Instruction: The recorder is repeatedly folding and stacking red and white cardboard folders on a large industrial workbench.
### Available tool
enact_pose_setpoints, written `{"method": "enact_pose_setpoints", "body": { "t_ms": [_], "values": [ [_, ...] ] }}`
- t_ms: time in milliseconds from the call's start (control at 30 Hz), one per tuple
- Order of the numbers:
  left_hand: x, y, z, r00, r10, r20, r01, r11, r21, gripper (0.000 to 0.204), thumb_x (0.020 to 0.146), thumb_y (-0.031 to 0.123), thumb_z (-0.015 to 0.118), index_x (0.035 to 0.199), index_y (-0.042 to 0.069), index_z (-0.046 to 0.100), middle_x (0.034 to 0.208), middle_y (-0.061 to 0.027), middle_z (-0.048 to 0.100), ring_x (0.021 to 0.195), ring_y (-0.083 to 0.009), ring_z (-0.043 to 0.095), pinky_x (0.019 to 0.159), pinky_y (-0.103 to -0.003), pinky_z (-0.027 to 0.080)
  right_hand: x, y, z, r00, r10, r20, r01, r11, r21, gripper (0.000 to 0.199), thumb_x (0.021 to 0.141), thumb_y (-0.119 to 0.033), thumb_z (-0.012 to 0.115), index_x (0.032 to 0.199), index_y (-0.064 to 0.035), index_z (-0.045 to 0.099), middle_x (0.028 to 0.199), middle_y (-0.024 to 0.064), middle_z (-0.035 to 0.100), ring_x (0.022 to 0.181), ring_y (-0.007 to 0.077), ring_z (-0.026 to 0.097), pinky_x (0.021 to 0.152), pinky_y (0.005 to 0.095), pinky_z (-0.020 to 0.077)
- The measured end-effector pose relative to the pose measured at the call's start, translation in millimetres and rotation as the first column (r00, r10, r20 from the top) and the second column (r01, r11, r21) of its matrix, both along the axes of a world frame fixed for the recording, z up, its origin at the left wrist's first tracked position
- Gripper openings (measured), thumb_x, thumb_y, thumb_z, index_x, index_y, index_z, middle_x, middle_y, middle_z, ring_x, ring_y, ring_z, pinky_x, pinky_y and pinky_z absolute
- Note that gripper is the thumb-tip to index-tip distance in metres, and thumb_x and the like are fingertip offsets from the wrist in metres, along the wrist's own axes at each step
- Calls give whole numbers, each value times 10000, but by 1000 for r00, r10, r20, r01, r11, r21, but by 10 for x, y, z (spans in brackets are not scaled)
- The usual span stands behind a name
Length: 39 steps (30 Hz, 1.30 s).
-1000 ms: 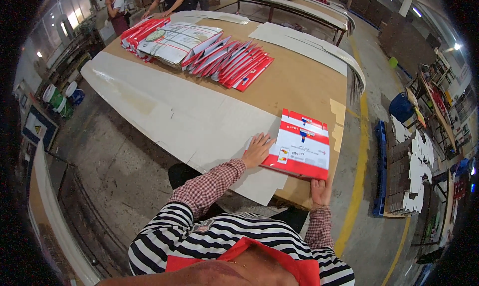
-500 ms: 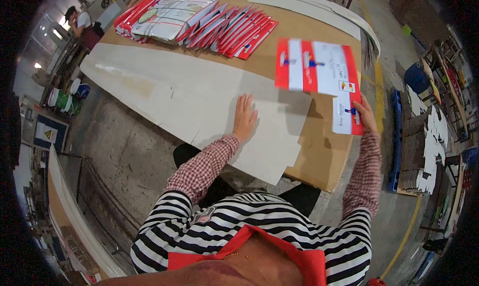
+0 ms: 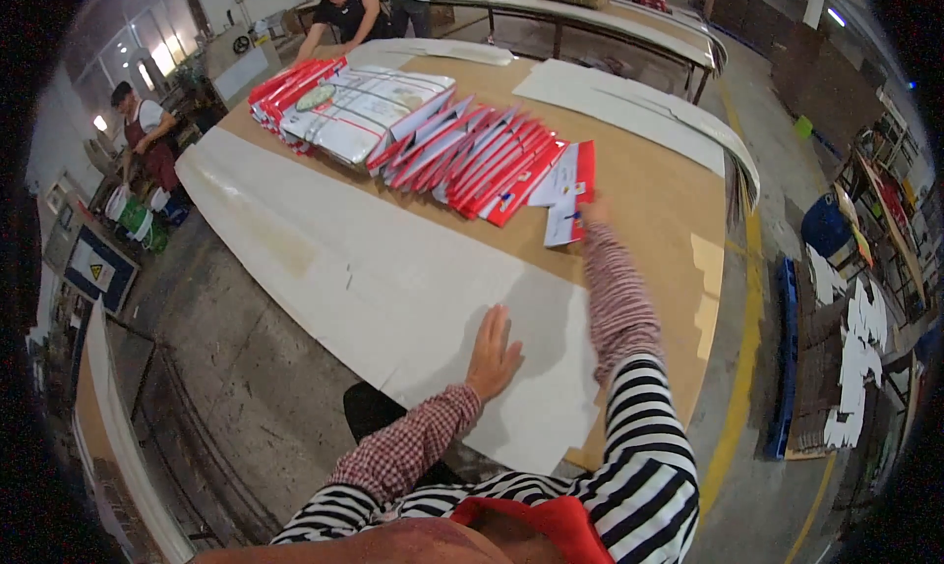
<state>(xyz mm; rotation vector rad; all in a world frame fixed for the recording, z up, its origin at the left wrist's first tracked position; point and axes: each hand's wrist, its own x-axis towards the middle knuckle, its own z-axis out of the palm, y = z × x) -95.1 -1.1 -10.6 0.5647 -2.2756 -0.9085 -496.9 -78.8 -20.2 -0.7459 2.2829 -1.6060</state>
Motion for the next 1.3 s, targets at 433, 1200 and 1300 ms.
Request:
{"method": "enact_pose_setpoints", "body": {
  "t_ms": [433, 1200, 1300],
  "values": [
    [298, -192, -153, 992, 88, 88, -93, 994, 52, 626, 906, 260, 528, 1394, -16, 248, 1439, -237, 239, 1331, -379, 242, 1099, -419, 214, 1304, -798, -69, 891, 346, 294, -256, 918, -304, 573, 810, -5, 643, 1300, 38, 350, 1151, 172, 570, 954, 257, 604, 781, 359, 540],
    [-1592, -2464, 161, 749, 656, 94, 125, -279, 952, 671, 848, 677, 394, 1197, 107, 456, 1027, -143, 535, 818, -221, 521, 584, -310, 451, 1003, -622, -225, 887, 340, 312, -201, 894, -401, 643, 744, 92, 637, 1306, 71, 324, 1213, 191, 548, 1019, 239, 593, 832, 321, 510],
    [-1559, -2481, 175, 759, 637, 134, 143, -364, 920, 623, 847, 652, 427, 1145, 108, 482, 1004, -98, 538, 781, -197, 528, 596, -309, 457, 953, -681, -428, 901, 304, 309, -181, 912, -369, 672, 729, 78, 648, 1316, 67, 321, 1198, 196, 555, 1004, 236, 600, 804, 320, 515]
  ]
}}
